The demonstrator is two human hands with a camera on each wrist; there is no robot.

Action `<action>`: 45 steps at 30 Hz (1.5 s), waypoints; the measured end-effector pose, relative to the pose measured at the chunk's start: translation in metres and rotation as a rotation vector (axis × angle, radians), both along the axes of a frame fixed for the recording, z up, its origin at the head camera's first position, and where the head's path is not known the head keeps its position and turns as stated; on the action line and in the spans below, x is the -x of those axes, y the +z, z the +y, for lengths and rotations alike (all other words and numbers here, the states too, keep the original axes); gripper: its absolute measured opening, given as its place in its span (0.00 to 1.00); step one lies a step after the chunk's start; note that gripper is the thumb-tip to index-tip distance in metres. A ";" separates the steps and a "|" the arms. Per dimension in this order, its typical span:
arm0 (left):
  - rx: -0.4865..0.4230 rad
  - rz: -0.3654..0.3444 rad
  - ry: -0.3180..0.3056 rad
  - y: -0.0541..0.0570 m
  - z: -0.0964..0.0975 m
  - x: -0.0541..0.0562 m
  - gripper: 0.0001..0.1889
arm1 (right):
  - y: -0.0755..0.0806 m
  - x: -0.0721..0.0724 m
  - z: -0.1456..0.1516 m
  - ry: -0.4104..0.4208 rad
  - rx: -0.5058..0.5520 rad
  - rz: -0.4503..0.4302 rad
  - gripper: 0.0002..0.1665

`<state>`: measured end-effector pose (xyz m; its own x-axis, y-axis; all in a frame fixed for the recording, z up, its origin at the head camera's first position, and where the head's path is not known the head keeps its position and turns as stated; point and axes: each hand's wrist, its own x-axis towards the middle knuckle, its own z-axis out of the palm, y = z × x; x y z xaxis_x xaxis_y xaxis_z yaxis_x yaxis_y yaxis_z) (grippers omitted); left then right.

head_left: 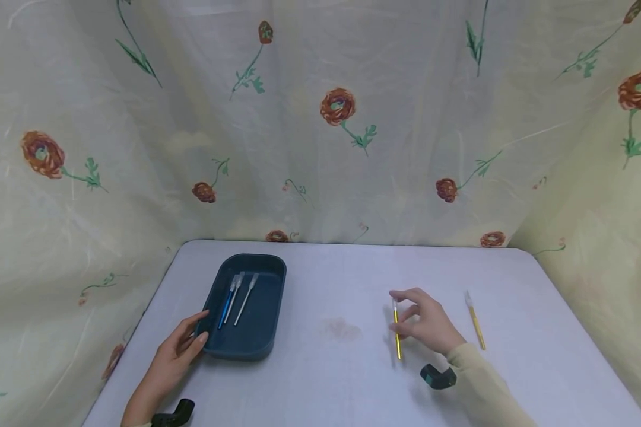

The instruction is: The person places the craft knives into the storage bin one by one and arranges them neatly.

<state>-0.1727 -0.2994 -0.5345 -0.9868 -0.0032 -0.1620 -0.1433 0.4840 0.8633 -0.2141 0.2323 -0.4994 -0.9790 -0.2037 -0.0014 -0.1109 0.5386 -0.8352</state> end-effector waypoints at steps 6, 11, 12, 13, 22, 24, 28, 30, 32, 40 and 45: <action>0.000 0.004 -0.007 0.001 0.000 0.000 0.32 | 0.007 -0.001 -0.003 0.045 0.030 0.031 0.43; -0.004 0.004 -0.009 0.001 0.000 0.000 0.32 | 0.012 -0.003 -0.005 0.061 0.086 0.031 0.42; -0.004 0.004 -0.009 0.001 0.000 0.000 0.32 | 0.013 -0.003 -0.006 0.061 0.086 0.034 0.42; -0.003 0.003 -0.008 0.000 0.000 0.000 0.32 | 0.014 -0.004 -0.006 0.059 0.092 0.035 0.42; -0.007 0.002 -0.008 0.000 -0.001 -0.001 0.32 | 0.033 -0.011 -0.020 0.051 0.133 0.012 0.43; -0.007 0.002 -0.008 0.000 -0.001 -0.001 0.32 | 0.037 -0.011 -0.023 0.049 0.137 0.007 0.43; -0.004 -0.001 -0.005 0.000 -0.001 -0.001 0.32 | 0.043 -0.011 -0.027 0.052 0.149 -0.001 0.42; -0.001 -0.002 -0.003 0.000 0.000 -0.001 0.32 | 0.045 -0.011 -0.029 0.054 0.150 -0.002 0.42; 0.000 -0.003 -0.003 0.000 0.000 -0.001 0.32 | 0.047 -0.011 -0.031 0.053 0.143 0.001 0.42; 0.002 0.025 -0.019 0.002 0.001 0.000 0.32 | 0.056 -0.009 -0.041 0.064 0.194 0.020 0.43; -0.004 0.020 -0.020 0.002 0.000 0.000 0.32 | 0.064 -0.007 -0.053 0.074 0.205 0.024 0.43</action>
